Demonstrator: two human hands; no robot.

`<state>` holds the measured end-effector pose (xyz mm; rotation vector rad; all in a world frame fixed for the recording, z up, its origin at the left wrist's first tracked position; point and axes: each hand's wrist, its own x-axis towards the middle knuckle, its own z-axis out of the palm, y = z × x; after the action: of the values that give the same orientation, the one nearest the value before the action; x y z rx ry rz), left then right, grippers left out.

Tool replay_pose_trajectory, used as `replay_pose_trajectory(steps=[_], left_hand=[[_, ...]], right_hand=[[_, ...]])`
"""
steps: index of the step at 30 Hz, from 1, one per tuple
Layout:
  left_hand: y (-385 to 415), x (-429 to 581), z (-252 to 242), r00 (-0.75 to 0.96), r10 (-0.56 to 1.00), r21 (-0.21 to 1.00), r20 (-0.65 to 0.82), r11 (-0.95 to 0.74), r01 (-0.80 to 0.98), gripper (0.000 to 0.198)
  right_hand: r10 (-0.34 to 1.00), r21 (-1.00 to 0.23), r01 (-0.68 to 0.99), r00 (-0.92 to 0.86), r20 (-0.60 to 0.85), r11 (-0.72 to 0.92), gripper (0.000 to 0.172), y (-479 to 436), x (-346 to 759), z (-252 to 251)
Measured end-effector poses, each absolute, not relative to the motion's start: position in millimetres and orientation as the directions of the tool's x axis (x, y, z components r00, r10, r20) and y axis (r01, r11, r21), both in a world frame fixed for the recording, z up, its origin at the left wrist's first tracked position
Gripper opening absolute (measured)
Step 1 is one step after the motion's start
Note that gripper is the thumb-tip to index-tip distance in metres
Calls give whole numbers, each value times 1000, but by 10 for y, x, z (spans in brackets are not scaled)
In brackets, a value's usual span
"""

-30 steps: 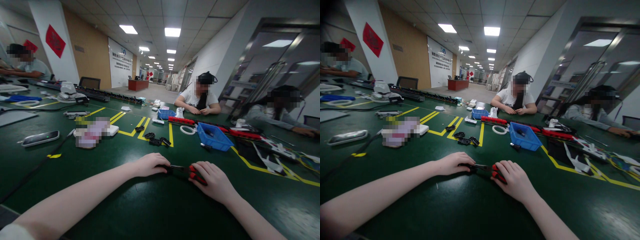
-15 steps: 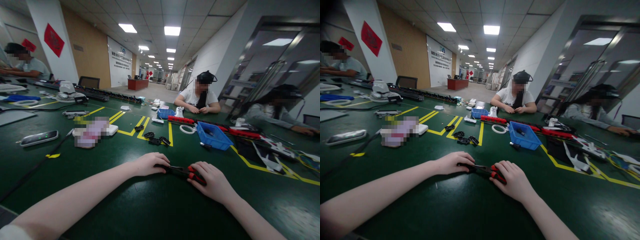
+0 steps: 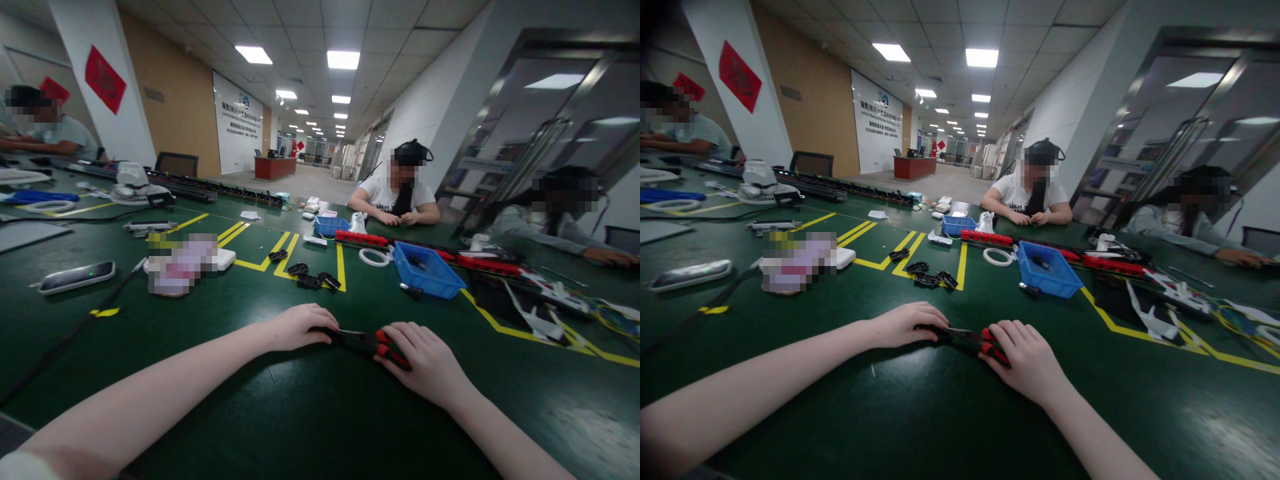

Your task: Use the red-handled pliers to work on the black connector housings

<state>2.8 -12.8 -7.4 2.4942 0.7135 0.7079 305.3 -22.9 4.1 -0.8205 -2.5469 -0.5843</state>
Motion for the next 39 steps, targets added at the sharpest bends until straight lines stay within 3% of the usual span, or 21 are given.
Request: replay_pose_trajectory(steps=[15, 30, 39], left_hand=[[-148, 16, -80, 700, 613, 584, 366, -737, 341, 27], [-162, 15, -60, 695, 623, 612, 358, -719, 329, 26], [-173, 8, -46, 696, 632, 644, 341, -697, 316, 27]], right_hand=[[530, 130, 639, -719, 449, 758, 31, -221, 3051, 59], [588, 84, 672, -695, 414, 736, 32, -251, 3020, 60], [636, -22, 687, -661, 398, 727, 31, -319, 2953, 68]])
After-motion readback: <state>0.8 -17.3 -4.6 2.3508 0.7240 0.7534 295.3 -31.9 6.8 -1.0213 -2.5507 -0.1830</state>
